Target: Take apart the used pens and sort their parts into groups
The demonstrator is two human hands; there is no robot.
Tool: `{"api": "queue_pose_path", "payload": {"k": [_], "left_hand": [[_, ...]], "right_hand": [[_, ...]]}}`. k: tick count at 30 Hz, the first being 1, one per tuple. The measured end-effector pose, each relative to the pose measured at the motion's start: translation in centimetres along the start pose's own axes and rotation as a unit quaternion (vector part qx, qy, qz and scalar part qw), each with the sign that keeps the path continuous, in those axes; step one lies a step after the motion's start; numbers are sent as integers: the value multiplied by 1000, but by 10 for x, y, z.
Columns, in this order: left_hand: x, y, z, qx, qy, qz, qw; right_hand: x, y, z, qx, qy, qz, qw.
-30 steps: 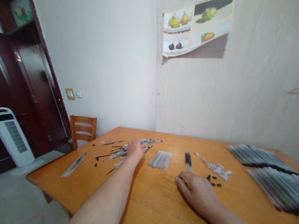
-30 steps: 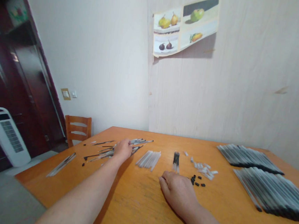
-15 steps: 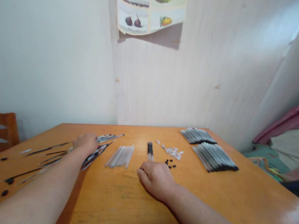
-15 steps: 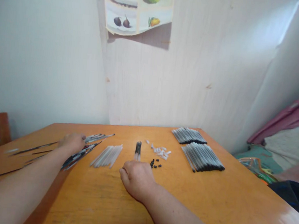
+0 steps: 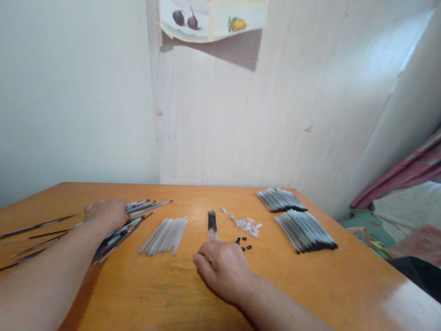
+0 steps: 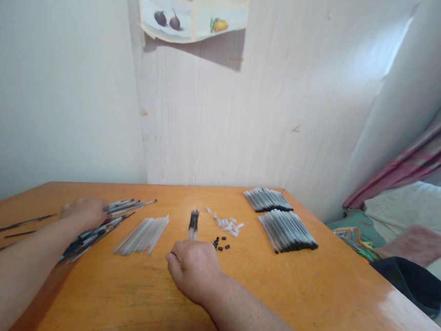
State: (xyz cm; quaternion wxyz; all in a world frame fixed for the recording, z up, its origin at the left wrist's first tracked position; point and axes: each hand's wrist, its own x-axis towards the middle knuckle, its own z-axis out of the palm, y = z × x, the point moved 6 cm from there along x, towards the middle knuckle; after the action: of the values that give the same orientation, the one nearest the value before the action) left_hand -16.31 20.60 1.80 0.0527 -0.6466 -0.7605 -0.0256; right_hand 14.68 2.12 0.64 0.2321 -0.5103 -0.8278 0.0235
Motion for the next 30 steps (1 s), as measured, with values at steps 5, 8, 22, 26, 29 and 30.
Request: {"api": "queue_pose_path", "payload": {"k": [5,8,22,26,29,30], "left_hand": [[0,-3,-7,14,14,4,1000],[-2,-3,-15,17,29,5,999],[-54,95,-50,-366,119,102,918],[-88,146,-32,-638,-13,68,767],[-116,175,-20,-730,-119,26,672],[-124,183,-18,-755,-144,19,640]], "right_hand": [[1,2,0,0,-1,3,1000],[1,3,1,-1,1,3,1000],[2,7,-10,7,51,24,998],[4,21,-13,76,97,71,990],[7,38,-8,187,142,115,965],[8,43,-4,240,151,132,950]]}}
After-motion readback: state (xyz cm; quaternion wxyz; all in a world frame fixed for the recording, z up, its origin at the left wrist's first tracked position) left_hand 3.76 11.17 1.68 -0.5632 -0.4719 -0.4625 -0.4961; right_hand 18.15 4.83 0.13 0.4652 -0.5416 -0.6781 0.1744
